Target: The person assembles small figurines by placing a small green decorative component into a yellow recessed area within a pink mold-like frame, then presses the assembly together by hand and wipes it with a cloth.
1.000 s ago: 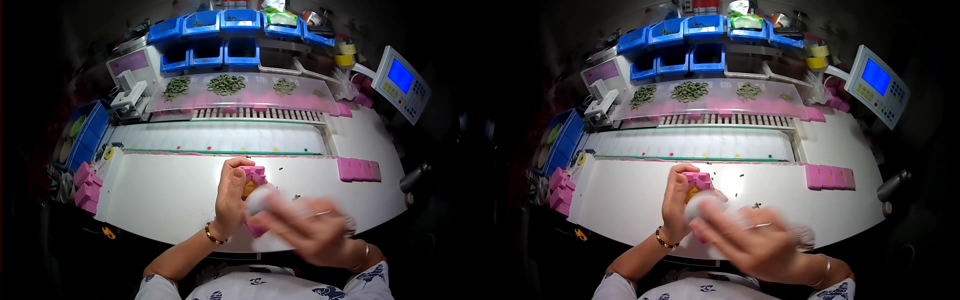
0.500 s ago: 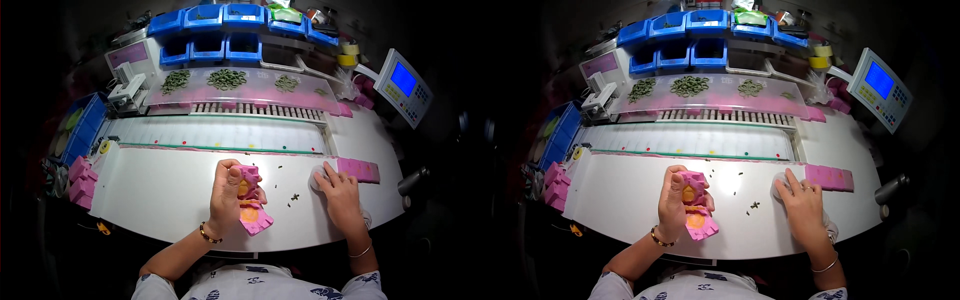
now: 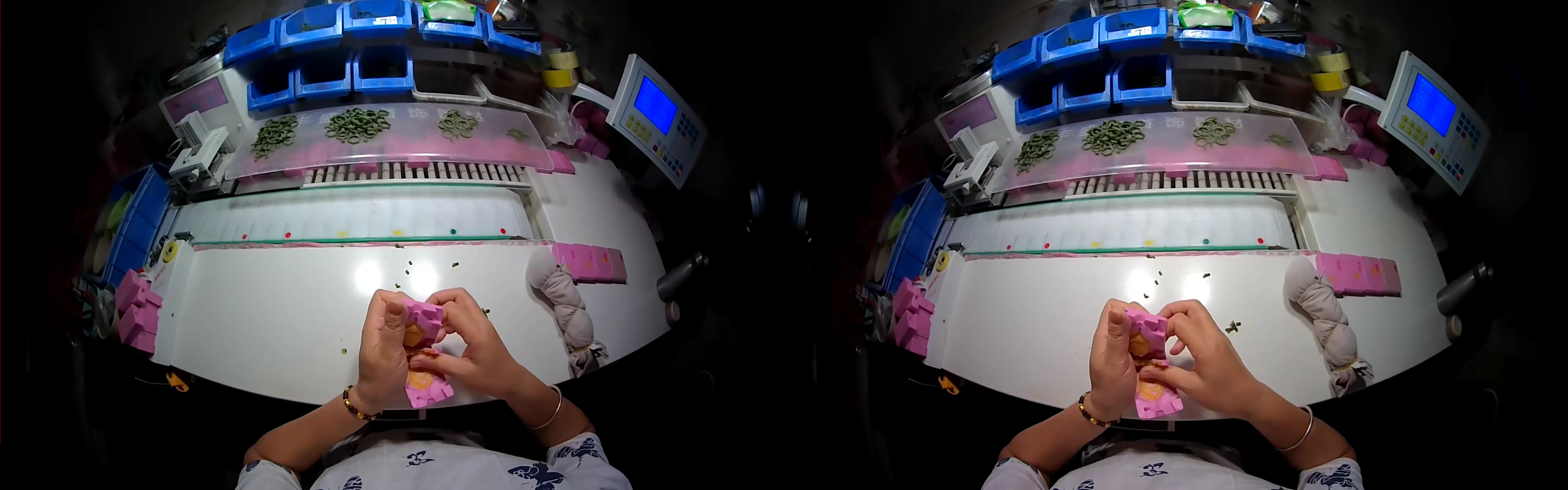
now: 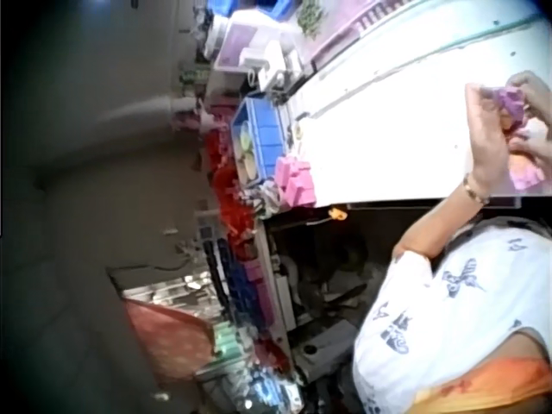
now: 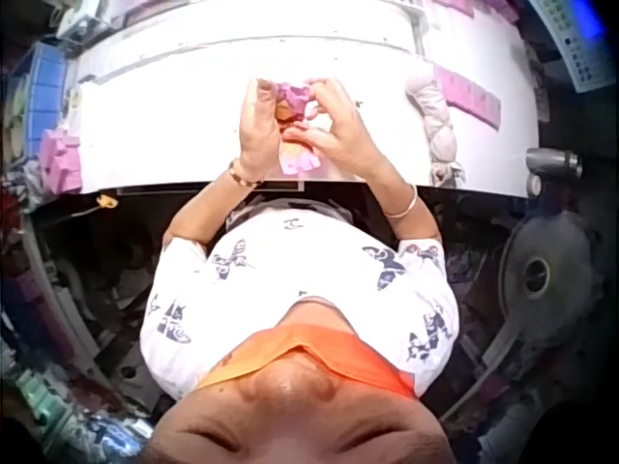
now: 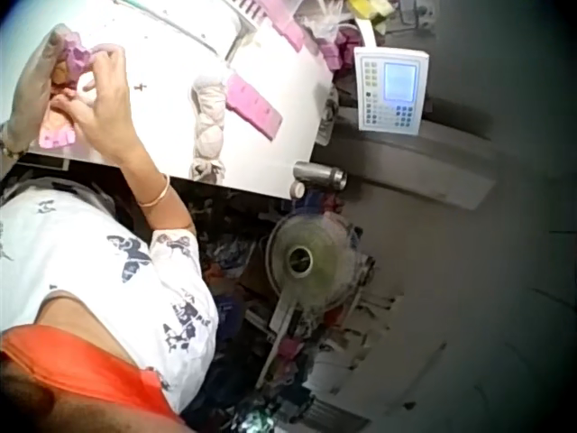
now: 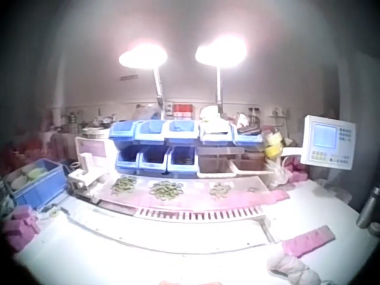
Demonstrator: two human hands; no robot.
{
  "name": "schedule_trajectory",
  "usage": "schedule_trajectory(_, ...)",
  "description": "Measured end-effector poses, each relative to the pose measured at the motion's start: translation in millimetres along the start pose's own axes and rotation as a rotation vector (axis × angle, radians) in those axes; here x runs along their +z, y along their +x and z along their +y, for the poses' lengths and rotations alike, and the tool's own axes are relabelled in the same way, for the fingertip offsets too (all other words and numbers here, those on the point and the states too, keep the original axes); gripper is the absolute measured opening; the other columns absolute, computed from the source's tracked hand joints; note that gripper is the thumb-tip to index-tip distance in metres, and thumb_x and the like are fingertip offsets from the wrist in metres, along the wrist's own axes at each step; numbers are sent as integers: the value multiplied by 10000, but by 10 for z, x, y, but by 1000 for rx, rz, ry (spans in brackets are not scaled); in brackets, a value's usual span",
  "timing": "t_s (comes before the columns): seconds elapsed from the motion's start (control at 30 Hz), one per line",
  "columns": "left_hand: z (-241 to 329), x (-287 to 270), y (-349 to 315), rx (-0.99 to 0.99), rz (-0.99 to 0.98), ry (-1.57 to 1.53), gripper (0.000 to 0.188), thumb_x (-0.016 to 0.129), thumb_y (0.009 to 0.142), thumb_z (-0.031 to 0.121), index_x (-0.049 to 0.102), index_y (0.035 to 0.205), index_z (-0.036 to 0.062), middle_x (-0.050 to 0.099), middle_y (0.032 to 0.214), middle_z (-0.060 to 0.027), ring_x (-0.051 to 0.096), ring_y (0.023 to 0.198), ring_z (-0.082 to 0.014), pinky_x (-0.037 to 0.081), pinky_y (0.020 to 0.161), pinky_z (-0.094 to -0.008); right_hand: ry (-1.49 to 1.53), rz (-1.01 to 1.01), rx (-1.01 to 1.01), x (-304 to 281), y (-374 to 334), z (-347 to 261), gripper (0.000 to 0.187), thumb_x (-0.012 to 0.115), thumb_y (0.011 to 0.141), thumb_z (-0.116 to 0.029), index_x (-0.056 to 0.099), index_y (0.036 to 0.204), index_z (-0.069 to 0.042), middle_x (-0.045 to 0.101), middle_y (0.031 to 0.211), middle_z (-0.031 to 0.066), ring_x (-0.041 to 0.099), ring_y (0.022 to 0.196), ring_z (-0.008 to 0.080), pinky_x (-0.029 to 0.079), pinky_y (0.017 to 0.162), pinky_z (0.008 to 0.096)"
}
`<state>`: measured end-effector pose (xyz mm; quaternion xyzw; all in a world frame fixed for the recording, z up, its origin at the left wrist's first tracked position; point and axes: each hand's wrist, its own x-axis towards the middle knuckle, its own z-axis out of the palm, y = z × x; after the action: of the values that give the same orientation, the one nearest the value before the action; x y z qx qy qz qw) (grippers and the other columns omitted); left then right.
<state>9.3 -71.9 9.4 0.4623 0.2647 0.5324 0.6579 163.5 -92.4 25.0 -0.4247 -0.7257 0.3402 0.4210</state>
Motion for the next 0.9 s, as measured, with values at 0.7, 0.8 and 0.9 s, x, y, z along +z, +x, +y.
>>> schedule_trajectory(0.7,-110,-264,-95,-326,-188,-396,257,611,921,-36,556,1172,-26,630,1158,-106,626,1053,-167,532,935,-314,795,97,320,-84,-200,32,270,703,835,42,564,1061,-8,600,1078,42,616,972,124,537,868,291)
schedule_trajectory(0.8,-107,-247,-105,-288,-158,-295,259,615,927,-22,545,1176,-17,617,1149,-89,608,1068,-155,524,939,-309,597,79,260,-35,-162,-53,304,731,851,-25,559,1101,-29,597,1052,27,609,954,105,513,809,260)
schedule_trajectory(0.9,-143,-236,-120,-169,-193,-215,259,615,935,-6,533,1181,-13,596,1149,-81,578,1101,-147,519,946,-304,592,131,291,20,-181,-45,272,714,868,-31,563,1095,-24,610,1010,29,615,943,107,512,817,256)
